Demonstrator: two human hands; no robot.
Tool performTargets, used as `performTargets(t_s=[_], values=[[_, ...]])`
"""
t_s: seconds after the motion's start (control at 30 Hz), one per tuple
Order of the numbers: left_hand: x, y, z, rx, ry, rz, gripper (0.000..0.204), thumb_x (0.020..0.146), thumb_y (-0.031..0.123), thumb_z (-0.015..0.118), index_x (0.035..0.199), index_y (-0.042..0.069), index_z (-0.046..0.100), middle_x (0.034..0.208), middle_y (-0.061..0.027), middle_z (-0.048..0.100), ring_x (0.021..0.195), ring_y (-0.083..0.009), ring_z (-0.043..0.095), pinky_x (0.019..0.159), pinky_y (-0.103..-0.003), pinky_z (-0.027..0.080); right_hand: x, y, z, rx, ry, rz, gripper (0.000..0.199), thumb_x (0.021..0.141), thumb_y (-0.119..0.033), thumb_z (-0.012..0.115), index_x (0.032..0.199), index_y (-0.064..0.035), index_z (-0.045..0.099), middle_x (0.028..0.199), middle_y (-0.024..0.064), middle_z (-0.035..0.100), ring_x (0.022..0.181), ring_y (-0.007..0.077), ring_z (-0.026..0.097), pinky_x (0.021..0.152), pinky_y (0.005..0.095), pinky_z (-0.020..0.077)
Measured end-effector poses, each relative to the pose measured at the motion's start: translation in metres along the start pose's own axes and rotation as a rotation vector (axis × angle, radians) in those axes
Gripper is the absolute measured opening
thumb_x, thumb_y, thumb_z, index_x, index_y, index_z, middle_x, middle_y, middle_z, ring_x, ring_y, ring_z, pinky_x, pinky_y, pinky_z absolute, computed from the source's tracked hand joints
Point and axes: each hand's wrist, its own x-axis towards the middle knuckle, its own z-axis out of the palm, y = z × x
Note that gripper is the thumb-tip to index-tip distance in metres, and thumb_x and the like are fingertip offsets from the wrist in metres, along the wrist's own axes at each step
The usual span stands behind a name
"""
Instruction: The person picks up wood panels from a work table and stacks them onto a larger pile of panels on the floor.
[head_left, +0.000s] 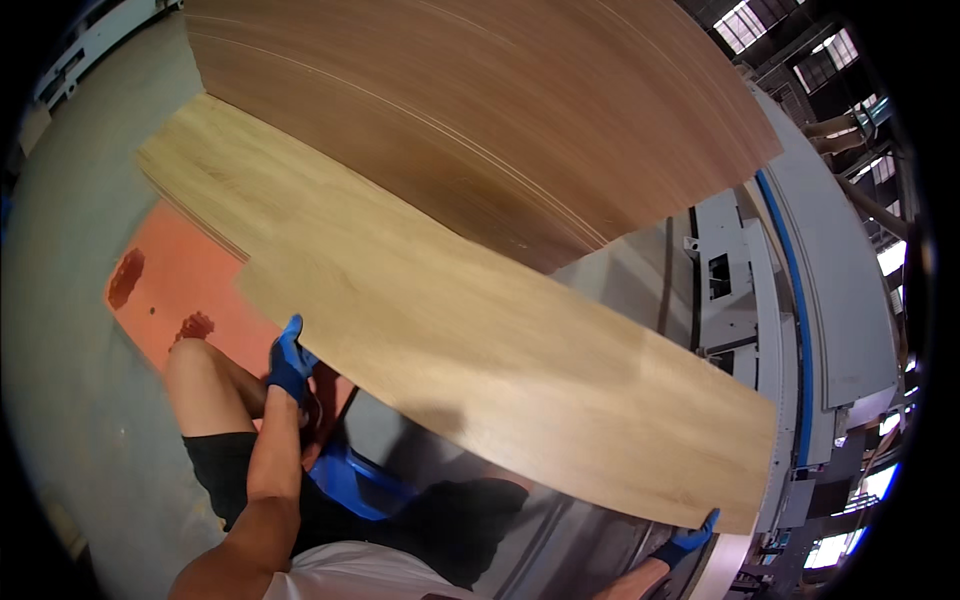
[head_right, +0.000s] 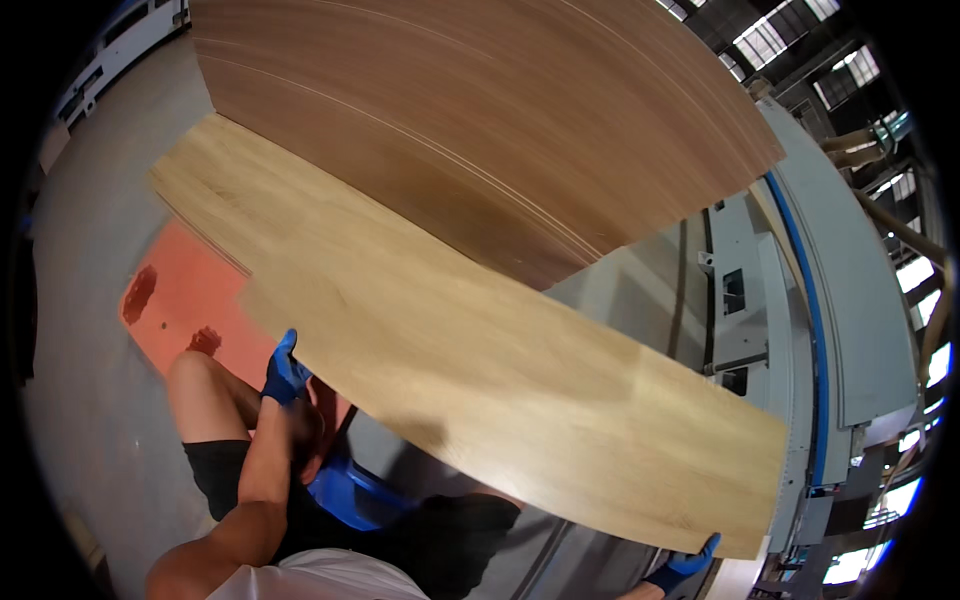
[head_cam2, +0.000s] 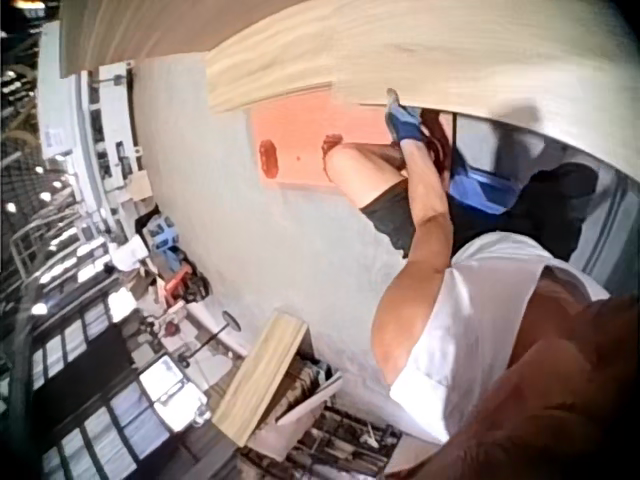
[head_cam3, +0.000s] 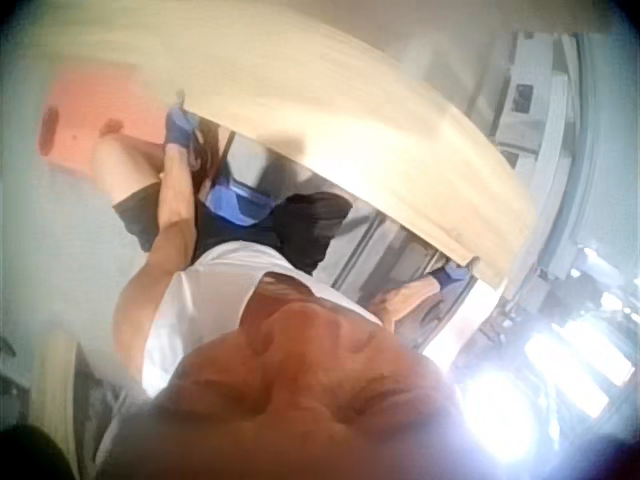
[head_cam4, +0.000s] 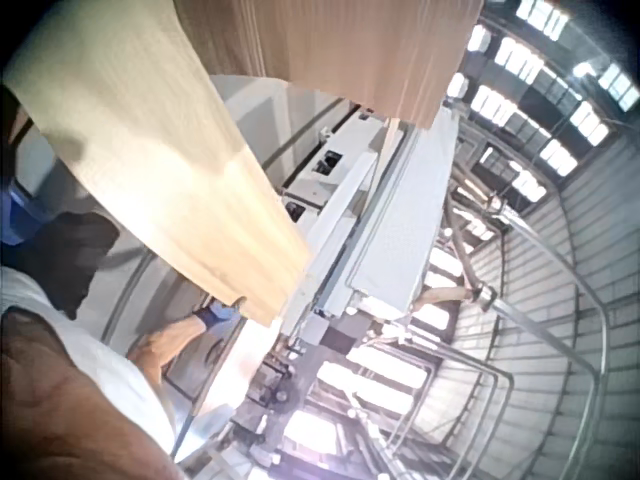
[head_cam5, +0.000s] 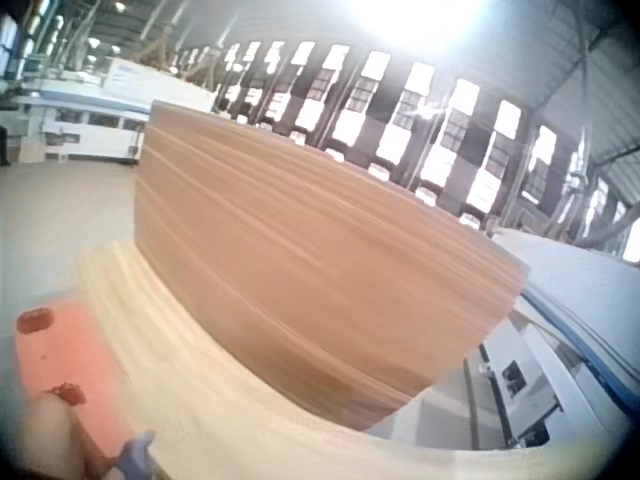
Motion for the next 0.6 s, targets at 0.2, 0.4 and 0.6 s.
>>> performTargets(t_s=[0.2, 0.4, 0.6], values=[[0.037, 0.048, 0.039, 0.170, 0.174, 0.125, 0.036, 0.082, 0.032, 0.053, 0.101, 0.001, 0.052, 0.092, -0.0137, 0.059, 0.077, -0.0250, 0.060, 0.066, -0.038, 0.052, -0.107, 0.043, 0.174, 0.643, -0.089, 0.730, 0.036, 0.083, -0.021, 0.051, 0.114, -0.0029, 0.047, 0.115, 0.0135, 0.050, 0.102, 0.0281, 0.050, 0.084, 0.0402, 0.0443], [0.132, 0.076, -0.012, 0.460, 0.443, 0.211, 0.034, 0.078, 0.039, 0.055, 0.073, 0.006, 0.056, 0.055, -0.0031, 0.045, 0.041, -0.0165, 0.036, 0.038, -0.032, 0.034, -0.222, 0.106, 0.324, 0.505, -0.285, 1.325, 0.037, 0.084, -0.020, 0.049, 0.115, -0.0003, 0.045, 0.115, 0.0151, 0.051, 0.098, 0.0279, 0.054, 0.079, 0.0391, 0.0463], [0.138, 0.030, 0.001, 1.133, 0.714, 0.062, 0.066, 0.077, 0.057, 0.044, 0.088, -0.007, 0.058, 0.084, -0.0205, 0.058, 0.077, -0.0292, 0.055, 0.064, -0.038, 0.043, -0.214, 0.174, 0.351, -0.505, -0.623, 0.592, 0.032, 0.082, -0.024, 0.053, 0.100, 0.0030, 0.055, 0.090, 0.0120, 0.060, 0.082, 0.0198, 0.057, 0.069, 0.0285, 0.0453]])
